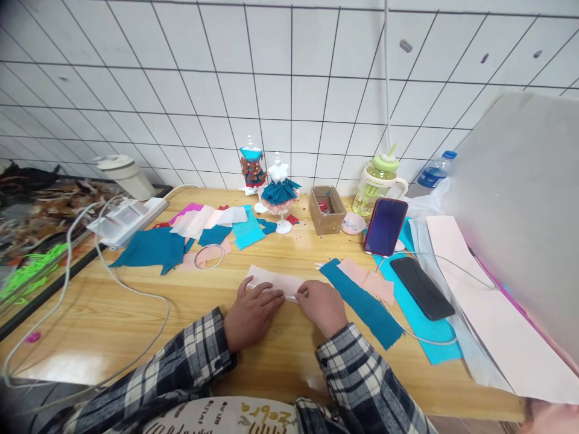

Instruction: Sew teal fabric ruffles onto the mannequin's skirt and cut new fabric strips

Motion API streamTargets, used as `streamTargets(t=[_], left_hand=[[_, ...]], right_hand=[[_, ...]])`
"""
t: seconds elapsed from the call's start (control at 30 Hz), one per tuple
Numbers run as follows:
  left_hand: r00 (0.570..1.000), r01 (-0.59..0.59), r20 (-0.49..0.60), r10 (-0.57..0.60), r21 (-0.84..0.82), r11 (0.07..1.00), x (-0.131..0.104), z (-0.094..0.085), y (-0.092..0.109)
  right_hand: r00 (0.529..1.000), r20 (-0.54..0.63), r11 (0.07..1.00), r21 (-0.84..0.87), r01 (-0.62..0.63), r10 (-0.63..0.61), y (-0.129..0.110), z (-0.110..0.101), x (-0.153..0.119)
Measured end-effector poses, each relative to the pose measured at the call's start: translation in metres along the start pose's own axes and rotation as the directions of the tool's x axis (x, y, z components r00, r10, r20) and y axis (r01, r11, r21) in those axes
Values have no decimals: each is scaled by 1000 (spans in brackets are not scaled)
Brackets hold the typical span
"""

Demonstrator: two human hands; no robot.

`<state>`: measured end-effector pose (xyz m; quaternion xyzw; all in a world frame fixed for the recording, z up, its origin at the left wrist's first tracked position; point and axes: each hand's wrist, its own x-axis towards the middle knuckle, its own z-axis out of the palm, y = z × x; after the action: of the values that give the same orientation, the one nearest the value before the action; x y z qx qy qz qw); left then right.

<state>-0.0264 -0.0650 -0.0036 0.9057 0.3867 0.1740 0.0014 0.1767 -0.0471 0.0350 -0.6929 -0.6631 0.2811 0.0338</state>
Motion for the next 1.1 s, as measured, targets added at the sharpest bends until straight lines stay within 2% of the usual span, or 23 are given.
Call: streamTargets(t=[0.17, 0.63, 0.93, 1.1], left_hand=[[1000, 3, -15, -3, 7, 1000, 1, 0, -1], [998, -6, -60, 4, -29, 1000, 0, 1, -9], [997, 4, -77, -8, -57, 998, 2, -3, -9], [997, 14, -79, -17, -39, 999, 2, -2, -9]], right_hand=[[999, -9, 999, -8, -42, 42, 4, -1, 0], [995, -100, 999, -46, 20, -24, 8, 11, 4], [993, 38, 989, 106, 106, -111, 19, 2, 5], [994, 12, 988, 111, 110, -112, 22, 4, 6]])
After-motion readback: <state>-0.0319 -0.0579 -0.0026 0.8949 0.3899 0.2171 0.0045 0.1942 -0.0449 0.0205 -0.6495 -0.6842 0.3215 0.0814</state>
